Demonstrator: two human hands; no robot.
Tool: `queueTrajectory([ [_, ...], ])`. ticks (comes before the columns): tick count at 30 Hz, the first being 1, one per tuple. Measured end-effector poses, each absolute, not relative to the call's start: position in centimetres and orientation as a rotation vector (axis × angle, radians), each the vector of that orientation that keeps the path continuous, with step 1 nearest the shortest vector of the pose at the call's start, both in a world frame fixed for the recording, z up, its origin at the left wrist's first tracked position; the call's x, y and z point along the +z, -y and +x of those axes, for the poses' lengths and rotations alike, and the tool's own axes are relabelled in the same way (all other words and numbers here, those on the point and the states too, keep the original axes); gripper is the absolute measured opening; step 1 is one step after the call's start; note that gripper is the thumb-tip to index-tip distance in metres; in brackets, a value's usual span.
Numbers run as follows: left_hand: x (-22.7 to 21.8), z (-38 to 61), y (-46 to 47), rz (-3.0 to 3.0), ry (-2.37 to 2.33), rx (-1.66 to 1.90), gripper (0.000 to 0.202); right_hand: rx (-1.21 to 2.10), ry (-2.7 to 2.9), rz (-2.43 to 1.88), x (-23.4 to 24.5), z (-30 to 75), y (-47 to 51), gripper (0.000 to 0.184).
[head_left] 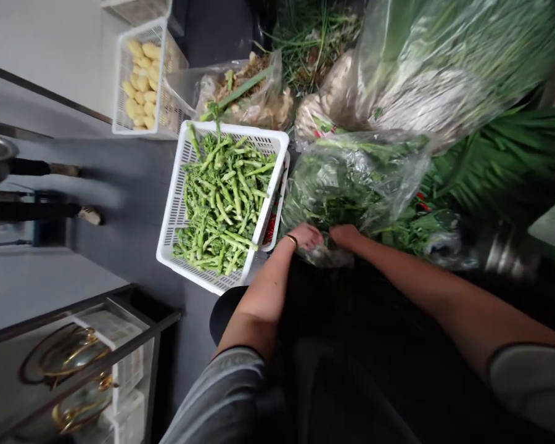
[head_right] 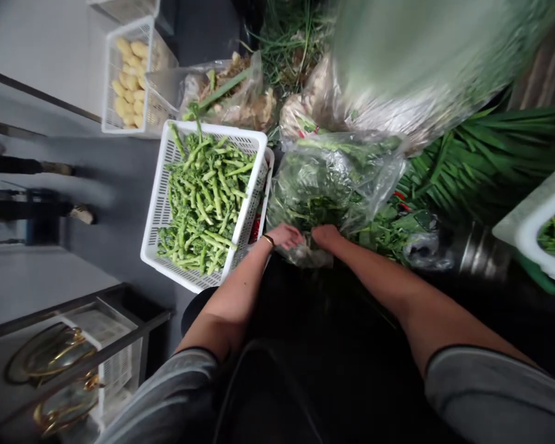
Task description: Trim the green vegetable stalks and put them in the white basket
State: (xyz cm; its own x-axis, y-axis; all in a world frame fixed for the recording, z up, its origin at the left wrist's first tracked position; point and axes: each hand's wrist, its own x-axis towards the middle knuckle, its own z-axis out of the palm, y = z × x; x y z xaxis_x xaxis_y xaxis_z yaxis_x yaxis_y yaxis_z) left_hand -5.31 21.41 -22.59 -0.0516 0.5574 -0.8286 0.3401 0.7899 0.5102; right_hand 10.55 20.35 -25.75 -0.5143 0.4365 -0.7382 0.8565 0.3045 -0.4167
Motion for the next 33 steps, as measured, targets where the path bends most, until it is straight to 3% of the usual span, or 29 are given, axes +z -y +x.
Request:
queueTrajectory([
  [4, -24.2, -5.8, -24.0, 0.882, -1.884, -0.054, 0.035, -0.999, -2.090, 1.375, -26.7, 11.5, -21.8, 0.039],
  [7, -25.5, -3.6, -22.5, 1.140, -1.992, -0.257, 0.077, -0.991, -2.104, 1.411, -27.5, 11.3, -23.8, 0.040],
  [9, -26.1, -2.9, -21.1, 1.281, -2.002, -0.453, 0.091, -1.031, -2.124, 1.364, -28.1, 10.4, -24.2, 0.044],
  [13, -25.4, -5.5, -21.3, 1.181, -1.984, -0.642, 0.073, -1.146, -2.076, 1.209, -29.3, 8.6, -22.3, 0.057],
  [16, -22.9, -8.5, -23.9, 1.170, -2.035, -0.610, 0.042, -1.188, -2.002, 1.156, -29.5, 8.6, -21.1, 0.039],
  [18, -20.3, -9.6, -25.3, 1.233, -2.066, -0.448, 0.022, -1.178, -1.969, 1.179, -29.3, 9.4, -21.9, 0.030],
  [21, -15.9, -10.0, -24.8, 1.198, -2.000, 0.172, 0.007, -1.088, -1.917, 1.286, -28.7, 10.9, -24.7, 0.033],
  [23, -13.3, -9.9, -23.2, 0.996, -1.878, 0.582, 0.004, -1.024, -1.916, 1.330, -28.3, 11.3, -26.1, 0.037],
  [26, -11.4, -9.8, -21.2, 0.831, -1.784, 0.840, 0.007, -1.027, -2.013, 1.234, -27.7, 10.8, -25.4, 0.037],
  [33, -12.8, -10.0, -22.8, 0.852, -1.771, 0.654, 0.012, -1.110, -2.392, 0.984, -27.5, 7.6, -23.0, 0.023],
])
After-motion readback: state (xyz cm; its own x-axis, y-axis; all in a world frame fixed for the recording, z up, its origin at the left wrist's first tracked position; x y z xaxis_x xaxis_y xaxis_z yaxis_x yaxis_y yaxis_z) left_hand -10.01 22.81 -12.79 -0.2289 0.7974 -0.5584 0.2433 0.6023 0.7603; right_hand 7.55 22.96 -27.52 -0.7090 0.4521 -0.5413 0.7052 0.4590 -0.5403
